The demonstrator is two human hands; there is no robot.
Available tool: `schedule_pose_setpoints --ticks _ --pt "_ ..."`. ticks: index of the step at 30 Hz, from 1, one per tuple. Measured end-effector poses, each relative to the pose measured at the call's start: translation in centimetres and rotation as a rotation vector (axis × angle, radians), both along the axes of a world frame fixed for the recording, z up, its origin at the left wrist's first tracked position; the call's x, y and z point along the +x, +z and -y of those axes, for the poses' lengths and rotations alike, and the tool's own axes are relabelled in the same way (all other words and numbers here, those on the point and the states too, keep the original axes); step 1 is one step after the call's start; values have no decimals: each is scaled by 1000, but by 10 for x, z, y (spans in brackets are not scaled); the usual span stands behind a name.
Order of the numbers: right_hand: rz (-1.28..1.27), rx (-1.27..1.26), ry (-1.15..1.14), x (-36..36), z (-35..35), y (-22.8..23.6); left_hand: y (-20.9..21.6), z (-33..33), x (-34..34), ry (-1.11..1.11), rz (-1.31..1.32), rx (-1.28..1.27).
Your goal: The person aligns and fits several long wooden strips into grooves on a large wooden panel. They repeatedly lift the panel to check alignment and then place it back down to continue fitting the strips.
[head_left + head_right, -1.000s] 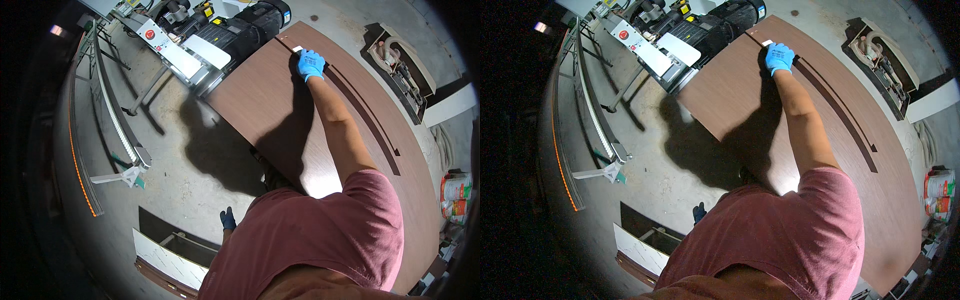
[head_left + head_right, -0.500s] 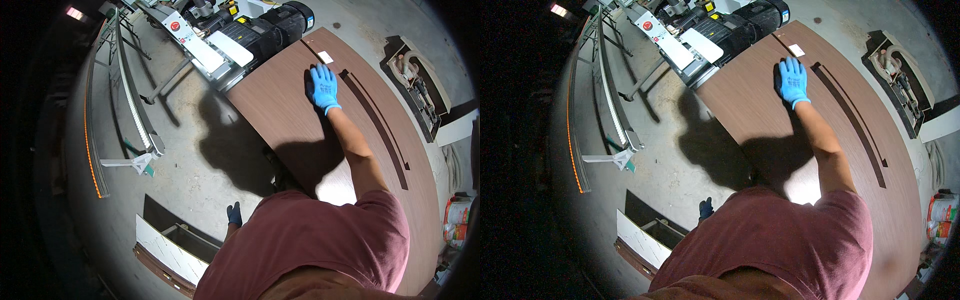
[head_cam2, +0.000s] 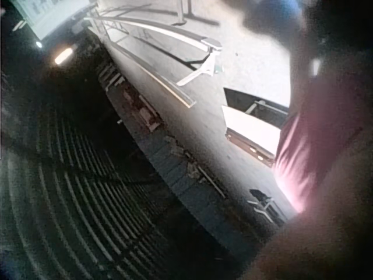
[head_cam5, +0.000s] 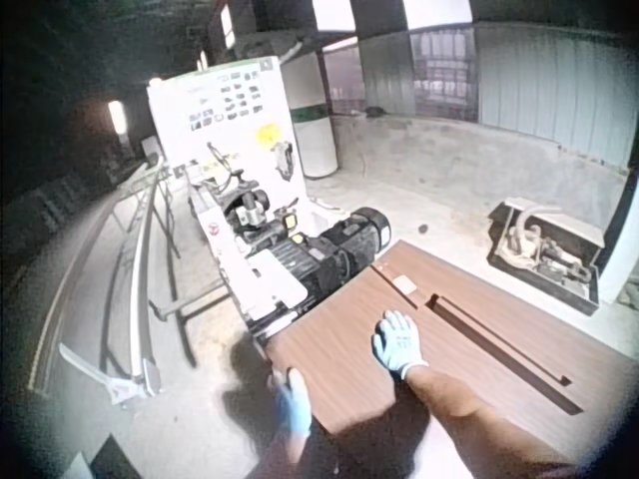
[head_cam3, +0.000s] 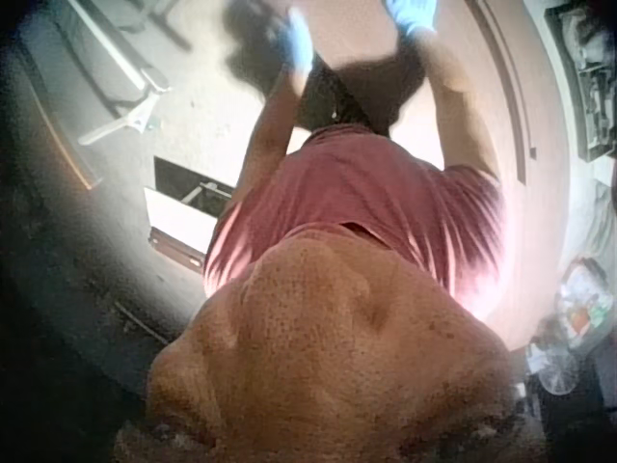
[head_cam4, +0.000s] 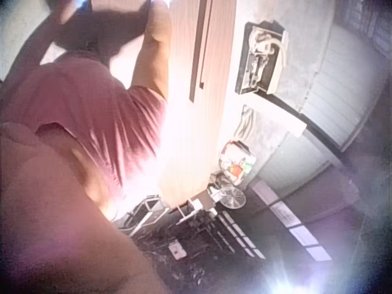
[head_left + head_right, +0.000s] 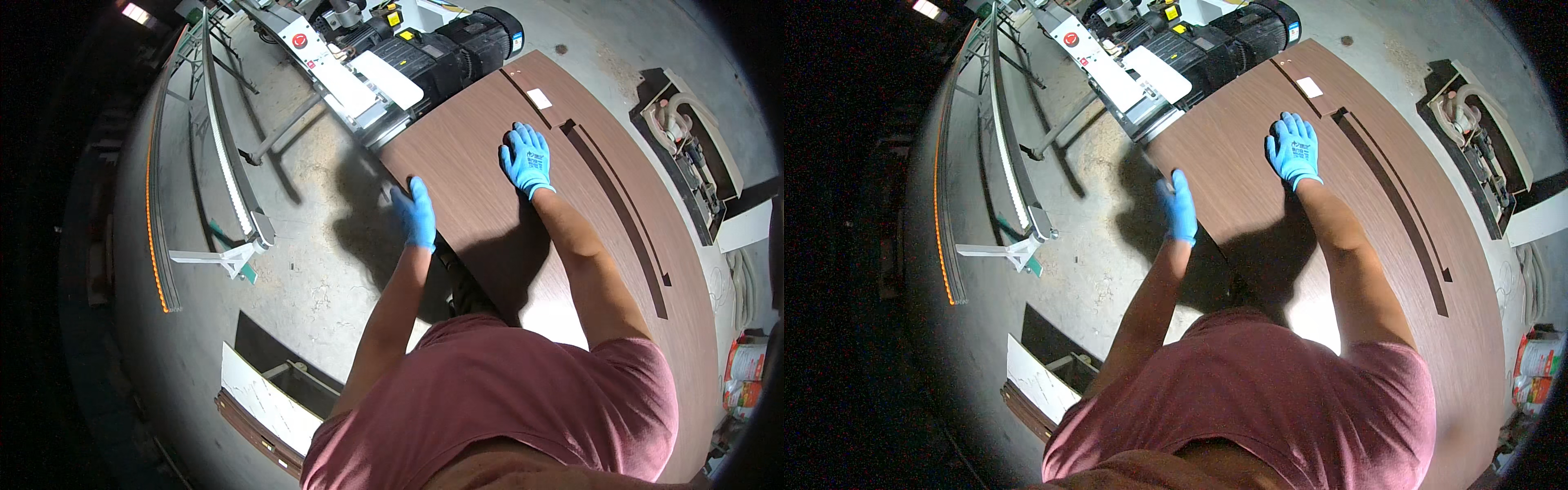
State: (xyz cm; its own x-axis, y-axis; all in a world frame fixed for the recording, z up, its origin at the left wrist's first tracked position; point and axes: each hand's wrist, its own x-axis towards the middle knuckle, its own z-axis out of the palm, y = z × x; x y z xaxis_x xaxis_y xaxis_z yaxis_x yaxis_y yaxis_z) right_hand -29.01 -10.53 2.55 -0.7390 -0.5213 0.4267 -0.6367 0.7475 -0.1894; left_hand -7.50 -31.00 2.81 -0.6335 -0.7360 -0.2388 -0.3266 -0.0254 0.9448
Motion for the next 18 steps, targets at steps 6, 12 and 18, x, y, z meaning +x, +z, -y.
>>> schedule_pose_setpoints --ticks 6,12,18 --pt "33 -2 8 3 6 7 -11 -21 -37 323 62 -209" --pt "43 15 -12 0 6 1 -10 -22 -39 314 123 -199" --pt "38 16 -5 1 5 4 -13 -21 -39 311 68 -210"
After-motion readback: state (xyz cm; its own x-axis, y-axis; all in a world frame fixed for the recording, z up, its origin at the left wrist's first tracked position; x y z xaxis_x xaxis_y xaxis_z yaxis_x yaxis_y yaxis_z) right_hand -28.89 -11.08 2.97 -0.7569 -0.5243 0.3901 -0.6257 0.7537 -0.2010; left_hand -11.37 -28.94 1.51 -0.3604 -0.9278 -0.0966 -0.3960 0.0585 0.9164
